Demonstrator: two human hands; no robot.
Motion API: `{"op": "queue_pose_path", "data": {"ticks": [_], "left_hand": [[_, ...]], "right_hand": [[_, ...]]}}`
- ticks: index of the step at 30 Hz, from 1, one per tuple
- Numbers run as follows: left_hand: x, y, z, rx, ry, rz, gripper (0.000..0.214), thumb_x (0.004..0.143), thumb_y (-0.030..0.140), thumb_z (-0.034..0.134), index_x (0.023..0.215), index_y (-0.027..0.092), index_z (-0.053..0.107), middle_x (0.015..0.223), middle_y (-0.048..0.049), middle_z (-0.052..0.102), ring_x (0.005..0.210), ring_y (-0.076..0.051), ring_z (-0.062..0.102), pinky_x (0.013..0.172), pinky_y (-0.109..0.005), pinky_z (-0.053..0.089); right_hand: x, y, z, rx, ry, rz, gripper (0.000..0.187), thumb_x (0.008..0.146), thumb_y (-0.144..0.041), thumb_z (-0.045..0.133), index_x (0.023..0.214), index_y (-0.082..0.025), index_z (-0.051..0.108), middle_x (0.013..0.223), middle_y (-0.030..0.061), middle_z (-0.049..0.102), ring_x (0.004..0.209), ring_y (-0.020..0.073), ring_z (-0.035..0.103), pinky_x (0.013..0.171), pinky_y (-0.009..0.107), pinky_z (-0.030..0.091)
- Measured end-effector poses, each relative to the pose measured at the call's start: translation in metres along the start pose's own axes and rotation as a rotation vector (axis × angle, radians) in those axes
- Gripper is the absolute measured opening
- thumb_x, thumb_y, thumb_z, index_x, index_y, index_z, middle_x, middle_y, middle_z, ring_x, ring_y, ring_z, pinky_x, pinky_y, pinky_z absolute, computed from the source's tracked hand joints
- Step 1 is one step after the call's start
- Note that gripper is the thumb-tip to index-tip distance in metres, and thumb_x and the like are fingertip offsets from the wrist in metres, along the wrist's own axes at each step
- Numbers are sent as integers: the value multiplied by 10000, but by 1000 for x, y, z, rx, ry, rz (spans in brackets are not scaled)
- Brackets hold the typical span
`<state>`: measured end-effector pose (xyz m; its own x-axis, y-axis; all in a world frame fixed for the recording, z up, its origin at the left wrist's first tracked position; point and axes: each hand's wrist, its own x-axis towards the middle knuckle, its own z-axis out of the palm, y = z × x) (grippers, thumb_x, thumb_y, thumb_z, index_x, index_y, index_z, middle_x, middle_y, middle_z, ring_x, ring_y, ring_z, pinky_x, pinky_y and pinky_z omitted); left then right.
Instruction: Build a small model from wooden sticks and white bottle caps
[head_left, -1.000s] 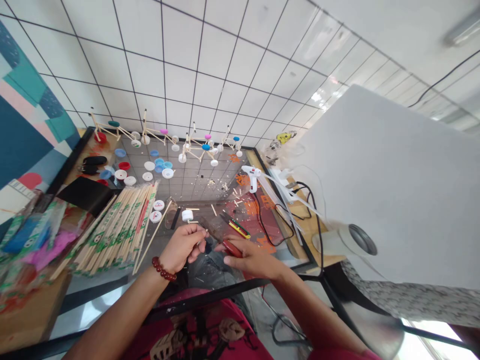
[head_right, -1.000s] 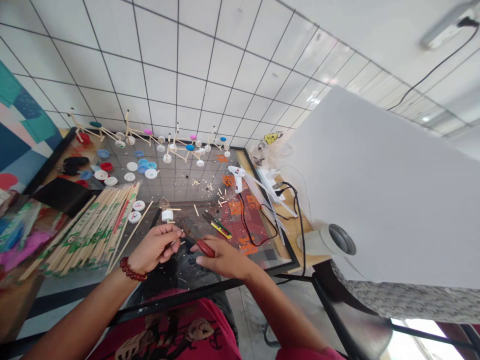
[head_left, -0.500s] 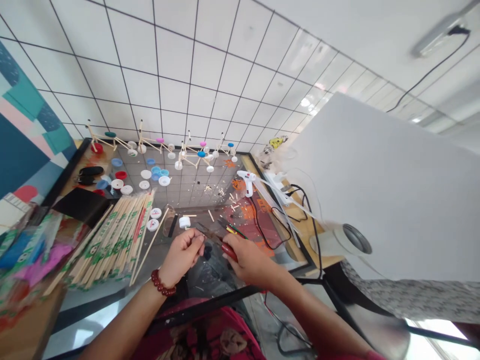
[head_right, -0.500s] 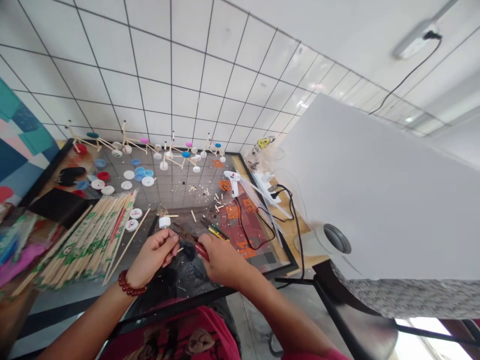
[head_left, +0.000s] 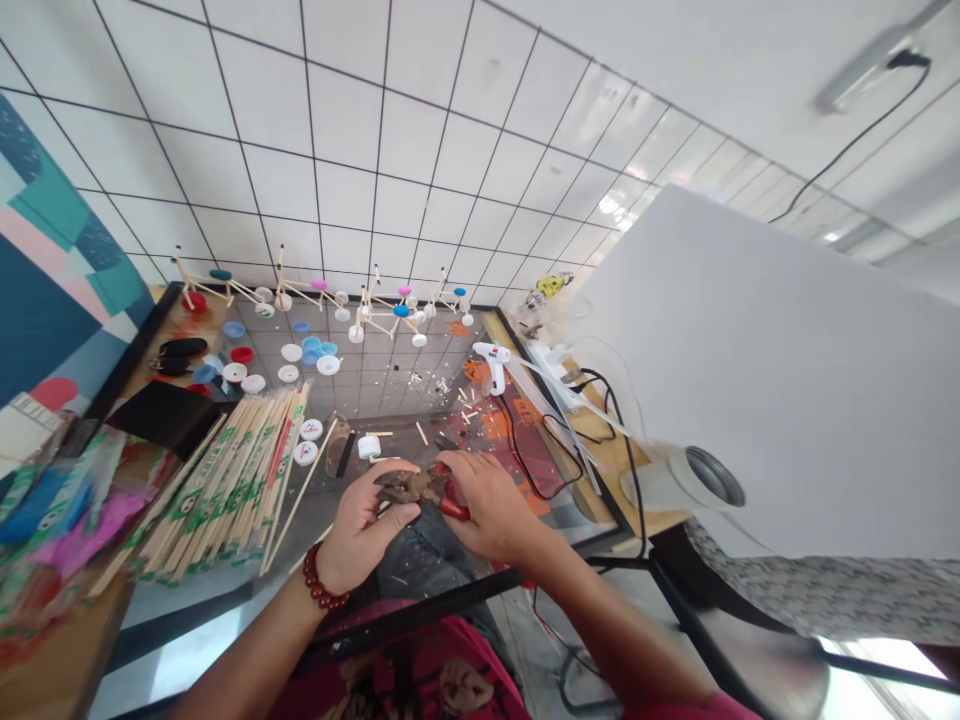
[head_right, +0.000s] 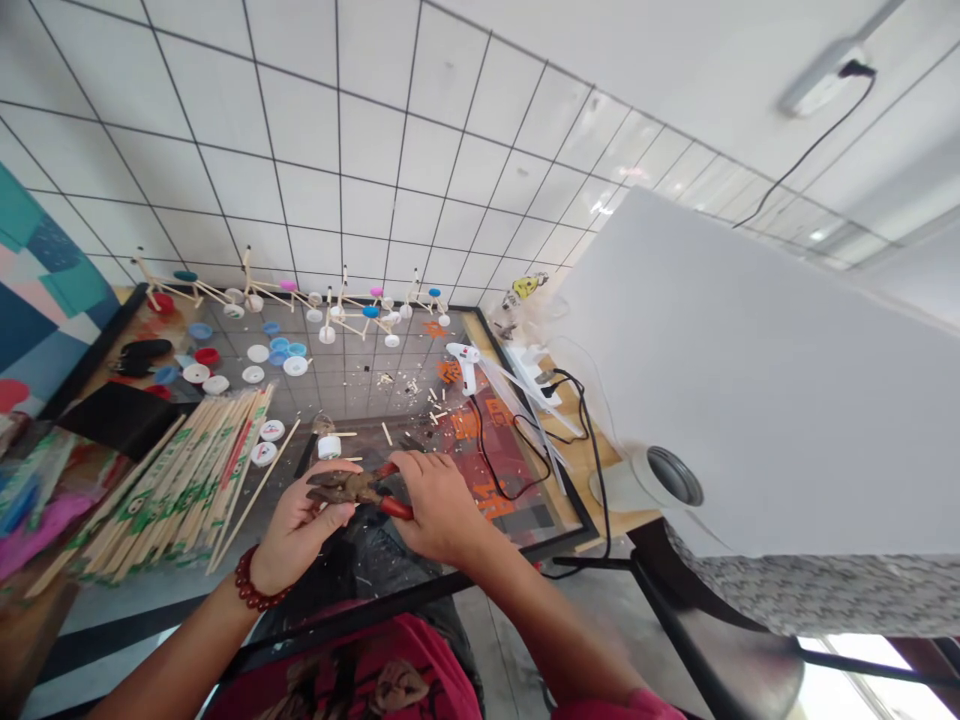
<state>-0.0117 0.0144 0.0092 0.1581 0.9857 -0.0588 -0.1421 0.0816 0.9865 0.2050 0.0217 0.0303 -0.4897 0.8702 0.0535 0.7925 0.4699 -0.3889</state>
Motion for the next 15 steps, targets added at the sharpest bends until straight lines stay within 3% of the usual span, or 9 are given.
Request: {"op": "queue_pose_path", "data": {"ticks": [3,5,10,15], "left_hand": [[1,6,0,138,-41,160,207,808,372,784,974,251,811,1013,-105,784,942,-323,692,908,-425,538],[2,9,0,207,-43,179,168,833,355,756,954,253,812,1030,-100,795,969,-327,707,921,-423,535],[3,10,2,337,-40,151,167,900,362,687,824,255,790,849,-79,771,788,-271,680,780,-364,513],[2,6,-1,317,-42,177,323,911,359,644,605,259,670,620,-53,606,601,-210,519,660,-330,436]], "right_hand": [[3,5,3,-6,4,-14,418,773,-246,574,1182,-168,545,1094,163,697,998,324,650,910,470,519],[3,9,6,13,12,-21,396,773,-265,566,1159,-181,528,1067,151,696,958,313,651,861,443,525],[0,19,8,54,43,-12,372,778,-243,563,1142,-199,500,1033,134,694,918,289,659,814,396,519],[-1,21,13,88,45,13,357,761,-214,582,1109,-215,503,991,101,695,870,265,658,783,358,503]]}}
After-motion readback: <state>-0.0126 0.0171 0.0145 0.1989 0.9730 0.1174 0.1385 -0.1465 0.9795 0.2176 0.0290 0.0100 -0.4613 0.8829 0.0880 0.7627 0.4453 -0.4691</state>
